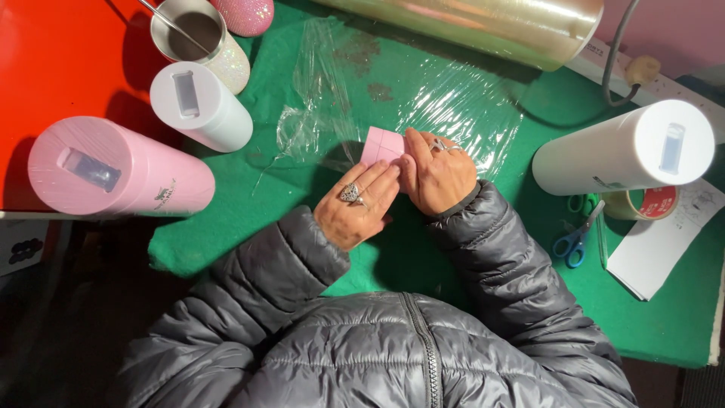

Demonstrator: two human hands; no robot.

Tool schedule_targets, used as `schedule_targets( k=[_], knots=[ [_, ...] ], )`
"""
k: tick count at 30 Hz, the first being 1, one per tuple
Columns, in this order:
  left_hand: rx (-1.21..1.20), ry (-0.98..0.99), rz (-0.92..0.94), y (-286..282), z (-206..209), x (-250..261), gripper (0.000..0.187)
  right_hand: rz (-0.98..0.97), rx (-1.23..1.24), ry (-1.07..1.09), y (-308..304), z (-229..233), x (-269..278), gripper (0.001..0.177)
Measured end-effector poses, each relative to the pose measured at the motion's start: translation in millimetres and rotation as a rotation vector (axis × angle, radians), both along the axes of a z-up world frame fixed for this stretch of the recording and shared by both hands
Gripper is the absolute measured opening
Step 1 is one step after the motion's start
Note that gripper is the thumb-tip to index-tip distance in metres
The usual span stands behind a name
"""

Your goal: The person is seen wrapping pink and white tumblers with clear plastic wrap on a green tabletop.

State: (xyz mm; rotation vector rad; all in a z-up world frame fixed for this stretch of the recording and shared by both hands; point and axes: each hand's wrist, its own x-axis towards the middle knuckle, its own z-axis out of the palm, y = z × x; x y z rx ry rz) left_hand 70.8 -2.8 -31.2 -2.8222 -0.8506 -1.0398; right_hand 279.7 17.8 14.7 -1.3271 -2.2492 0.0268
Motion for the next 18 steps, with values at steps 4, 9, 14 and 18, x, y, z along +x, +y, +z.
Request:
schedule_targets(
  k=[4, 9, 14, 18],
  knots=[
    [0.076, -0.012, 0.043, 9, -5, 4, 0.049, -0.008, -0.012, -0.01, 3, -3, 2, 0.032],
    [0.019, 0.035, 0.018, 23, 2, 7, 0.075, -0.035, -0.073, 0.015, 8, -8, 7, 0.03],
    [-0.049, 0.033, -0.001, 34, 14, 13, 0.091, -0.067, -0.132, 0.046, 12, -5, 11, 0.035],
    [-0.076, 0.05, -0.013, 43, 27, 16, 0.093, -0.032, -0.176, 0.113, 16, -7, 15, 0.037]
  ],
)
